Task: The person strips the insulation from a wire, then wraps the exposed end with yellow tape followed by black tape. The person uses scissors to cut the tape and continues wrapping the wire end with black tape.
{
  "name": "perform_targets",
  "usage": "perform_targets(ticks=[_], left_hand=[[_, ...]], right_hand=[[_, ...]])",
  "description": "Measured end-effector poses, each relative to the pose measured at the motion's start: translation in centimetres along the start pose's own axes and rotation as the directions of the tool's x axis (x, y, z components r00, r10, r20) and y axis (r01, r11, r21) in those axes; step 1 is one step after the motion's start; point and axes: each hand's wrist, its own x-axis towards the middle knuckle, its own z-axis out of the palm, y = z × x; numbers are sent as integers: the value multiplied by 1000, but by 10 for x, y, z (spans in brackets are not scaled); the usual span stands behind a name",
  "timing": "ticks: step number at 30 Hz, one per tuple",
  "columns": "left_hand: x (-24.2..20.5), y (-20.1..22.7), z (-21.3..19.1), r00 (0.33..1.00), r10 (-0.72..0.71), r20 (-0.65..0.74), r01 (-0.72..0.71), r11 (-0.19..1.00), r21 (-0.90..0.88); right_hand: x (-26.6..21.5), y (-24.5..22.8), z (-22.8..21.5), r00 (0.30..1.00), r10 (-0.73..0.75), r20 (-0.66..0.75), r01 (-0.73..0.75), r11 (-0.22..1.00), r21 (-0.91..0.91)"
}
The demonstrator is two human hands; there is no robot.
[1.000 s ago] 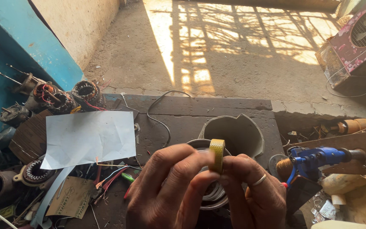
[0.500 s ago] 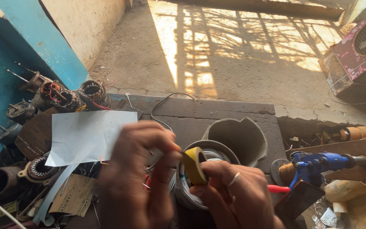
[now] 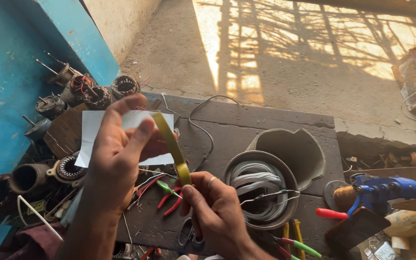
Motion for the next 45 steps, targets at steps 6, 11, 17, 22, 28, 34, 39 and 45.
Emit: perform_targets(ticks=[6, 11, 17, 22, 28, 34, 39, 45], left_hand=[[-26, -40, -42, 984, -175, -9, 175, 984, 25], [-43, -74, -64, 915, -404, 12, 404, 915, 11], [-52, -116, -82, 872, -487, -33, 478, 866, -147], [-53, -147, -91, 901, -433, -19, 411, 868, -279], [-46, -153, -103, 948, -300, -108, 284, 948, -143], [-45, -136, -101, 991, -135, 3, 135, 991, 8], [-49, -128, -101, 988, -149, 34, 149, 989, -21], [-44, -122, -111, 990, -139, 34, 139, 990, -8]], right_hand=[[15, 32, 21, 978, 207, 25, -209, 972, 104], [32, 60, 24, 979, 204, 2, -203, 974, -101], [44, 79, 27, 990, 127, 56, -99, 928, -360], [45, 99, 13, 996, 84, 7, -75, 928, -365], [44, 162, -3, 994, 109, 10, -57, 597, -800], [38, 229, -9, 958, 287, -13, -63, 168, -984], [33, 258, -23, 984, 171, -54, -98, 257, -962], [16, 263, -33, 963, 256, -87, -137, 186, -973]])
